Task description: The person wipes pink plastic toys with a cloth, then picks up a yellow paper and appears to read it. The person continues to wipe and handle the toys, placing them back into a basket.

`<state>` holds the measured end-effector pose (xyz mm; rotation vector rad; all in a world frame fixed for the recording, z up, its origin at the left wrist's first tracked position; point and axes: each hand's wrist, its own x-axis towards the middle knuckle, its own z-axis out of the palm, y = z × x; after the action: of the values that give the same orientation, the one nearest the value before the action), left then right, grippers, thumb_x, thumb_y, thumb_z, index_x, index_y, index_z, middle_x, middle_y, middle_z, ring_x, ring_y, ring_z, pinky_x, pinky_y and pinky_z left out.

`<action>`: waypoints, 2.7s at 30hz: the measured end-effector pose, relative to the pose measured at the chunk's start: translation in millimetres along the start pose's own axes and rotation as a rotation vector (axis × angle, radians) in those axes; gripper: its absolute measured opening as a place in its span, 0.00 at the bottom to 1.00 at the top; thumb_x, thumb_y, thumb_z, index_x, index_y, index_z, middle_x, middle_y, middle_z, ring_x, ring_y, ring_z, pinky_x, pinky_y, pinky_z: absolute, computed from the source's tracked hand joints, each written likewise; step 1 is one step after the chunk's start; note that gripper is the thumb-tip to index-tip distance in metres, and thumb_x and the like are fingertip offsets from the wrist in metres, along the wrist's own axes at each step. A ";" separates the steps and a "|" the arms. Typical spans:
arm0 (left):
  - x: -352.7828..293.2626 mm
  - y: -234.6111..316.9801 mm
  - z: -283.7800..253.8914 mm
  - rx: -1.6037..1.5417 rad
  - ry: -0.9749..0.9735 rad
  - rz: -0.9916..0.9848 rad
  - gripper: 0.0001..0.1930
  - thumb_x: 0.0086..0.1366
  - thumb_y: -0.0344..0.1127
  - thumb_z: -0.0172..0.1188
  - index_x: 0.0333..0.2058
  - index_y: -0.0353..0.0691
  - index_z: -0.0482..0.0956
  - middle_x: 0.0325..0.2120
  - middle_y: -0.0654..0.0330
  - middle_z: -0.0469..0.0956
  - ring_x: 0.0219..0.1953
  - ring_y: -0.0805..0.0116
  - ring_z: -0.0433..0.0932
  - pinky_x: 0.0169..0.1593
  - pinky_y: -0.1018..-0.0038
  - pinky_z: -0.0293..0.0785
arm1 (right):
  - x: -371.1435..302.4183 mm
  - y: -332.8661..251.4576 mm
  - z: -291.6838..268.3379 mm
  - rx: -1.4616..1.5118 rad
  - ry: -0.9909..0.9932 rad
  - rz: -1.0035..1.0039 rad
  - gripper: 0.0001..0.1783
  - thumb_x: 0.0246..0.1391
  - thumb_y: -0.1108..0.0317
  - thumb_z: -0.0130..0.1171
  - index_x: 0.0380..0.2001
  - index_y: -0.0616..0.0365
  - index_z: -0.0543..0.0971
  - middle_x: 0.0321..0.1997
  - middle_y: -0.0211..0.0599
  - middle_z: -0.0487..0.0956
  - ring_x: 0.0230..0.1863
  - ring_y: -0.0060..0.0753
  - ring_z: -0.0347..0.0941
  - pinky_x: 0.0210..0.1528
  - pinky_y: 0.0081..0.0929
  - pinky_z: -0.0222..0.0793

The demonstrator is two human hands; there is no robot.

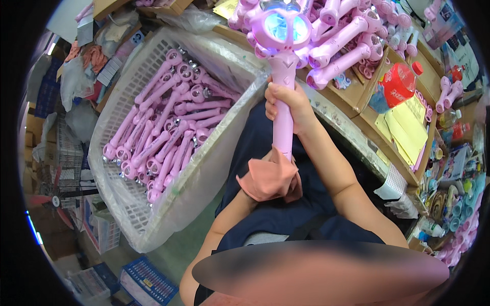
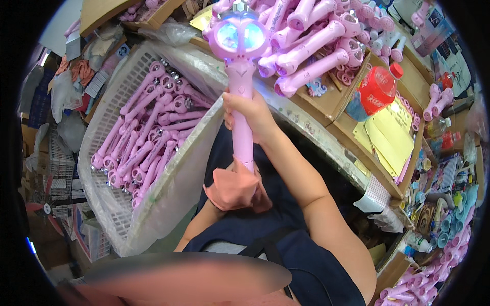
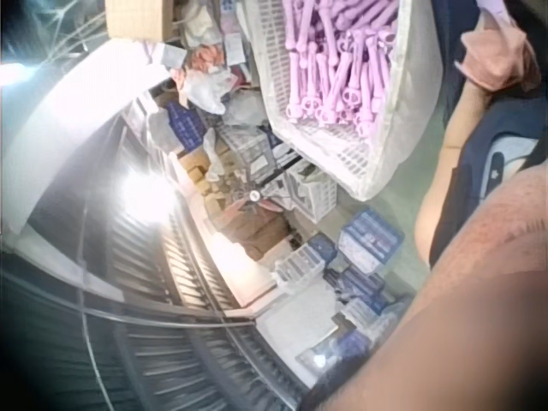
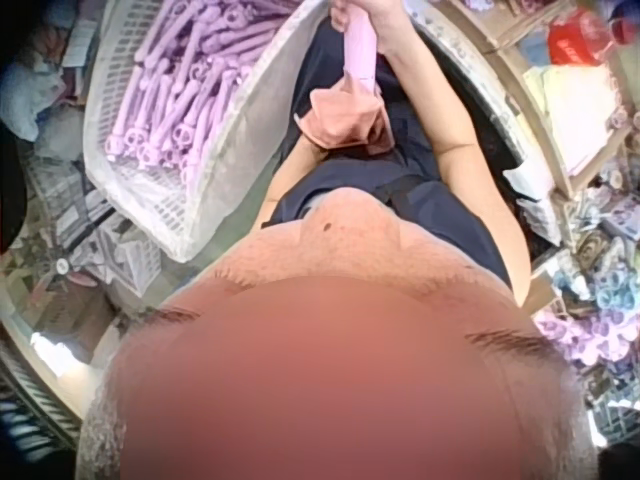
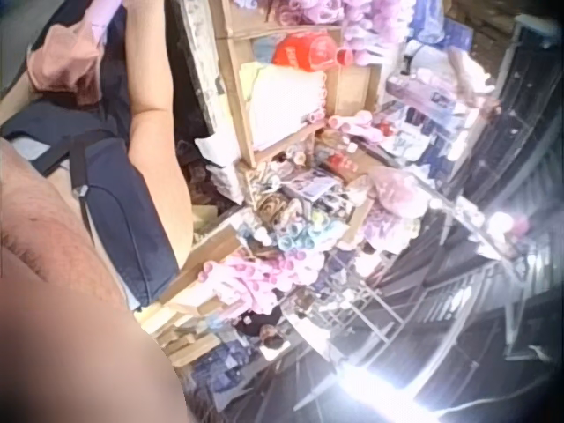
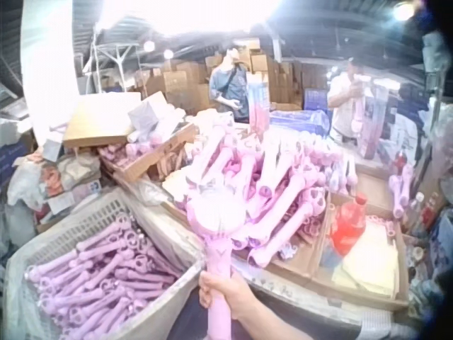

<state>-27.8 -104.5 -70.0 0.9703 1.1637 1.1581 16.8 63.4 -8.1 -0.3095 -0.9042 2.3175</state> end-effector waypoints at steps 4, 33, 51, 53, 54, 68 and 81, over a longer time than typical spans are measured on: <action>5.6 -2.5 11.6 -1.441 -0.597 0.002 0.21 0.65 0.47 0.51 0.40 0.31 0.66 0.16 0.54 0.68 0.18 0.61 0.70 0.24 0.67 0.69 | 6.0 -0.5 1.1 0.550 -0.368 0.072 0.17 0.59 0.63 0.55 0.48 0.58 0.67 0.28 0.30 0.69 0.22 0.21 0.66 0.24 0.22 0.66; -3.8 9.1 -1.4 -0.177 0.348 -0.115 0.09 0.59 0.34 0.58 0.29 0.36 0.67 0.15 0.58 0.68 0.12 0.67 0.68 0.17 0.71 0.71 | -14.1 0.4 15.0 -0.138 0.157 -0.282 0.22 0.52 0.70 0.60 0.48 0.59 0.65 0.24 0.32 0.69 0.18 0.23 0.67 0.21 0.23 0.65; 6.6 90.9 -76.8 1.285 0.870 0.731 0.18 0.49 0.41 0.66 0.37 0.40 0.79 0.30 0.61 0.80 0.30 0.62 0.80 0.35 0.71 0.74 | -90.3 34.1 8.8 -1.379 -0.023 0.135 0.24 0.47 0.63 0.62 0.46 0.60 0.68 0.35 0.59 0.79 0.39 0.63 0.76 0.41 0.47 0.72; 7.8 94.2 -66.2 1.288 0.957 0.773 0.19 0.48 0.40 0.66 0.39 0.39 0.77 0.31 0.59 0.79 0.32 0.62 0.79 0.37 0.71 0.74 | -97.2 40.7 7.8 -1.354 -0.055 0.140 0.24 0.48 0.63 0.60 0.47 0.60 0.67 0.34 0.60 0.79 0.39 0.63 0.76 0.40 0.48 0.72; 8.3 93.7 -56.2 1.279 0.982 0.783 0.20 0.48 0.40 0.67 0.40 0.38 0.76 0.32 0.58 0.78 0.33 0.62 0.79 0.39 0.71 0.74 | -94.7 43.5 8.3 -1.357 -0.049 0.184 0.23 0.48 0.64 0.59 0.46 0.62 0.67 0.33 0.61 0.78 0.38 0.64 0.76 0.40 0.49 0.72; 15.6 84.1 -29.1 0.197 0.752 0.434 0.25 0.45 0.34 0.71 0.42 0.34 0.74 0.35 0.55 0.76 0.38 0.58 0.76 0.44 0.68 0.72 | -97.6 48.6 13.7 -1.497 0.046 0.137 0.22 0.48 0.65 0.58 0.44 0.66 0.66 0.31 0.62 0.78 0.33 0.64 0.76 0.37 0.51 0.73; 22.8 66.9 -74.3 -0.987 0.164 0.270 0.23 0.63 0.43 0.47 0.50 0.29 0.70 0.50 0.43 0.73 0.49 0.53 0.76 0.54 0.62 0.73 | -79.2 43.6 -35.8 -0.198 -0.401 0.764 0.23 0.48 0.62 0.66 0.44 0.61 0.72 0.26 0.32 0.75 0.21 0.21 0.73 0.25 0.21 0.71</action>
<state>-111.5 -71.9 -20.6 0.2615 0.4423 1.7929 73.0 7.8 -64.6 -0.3136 -1.4007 3.0633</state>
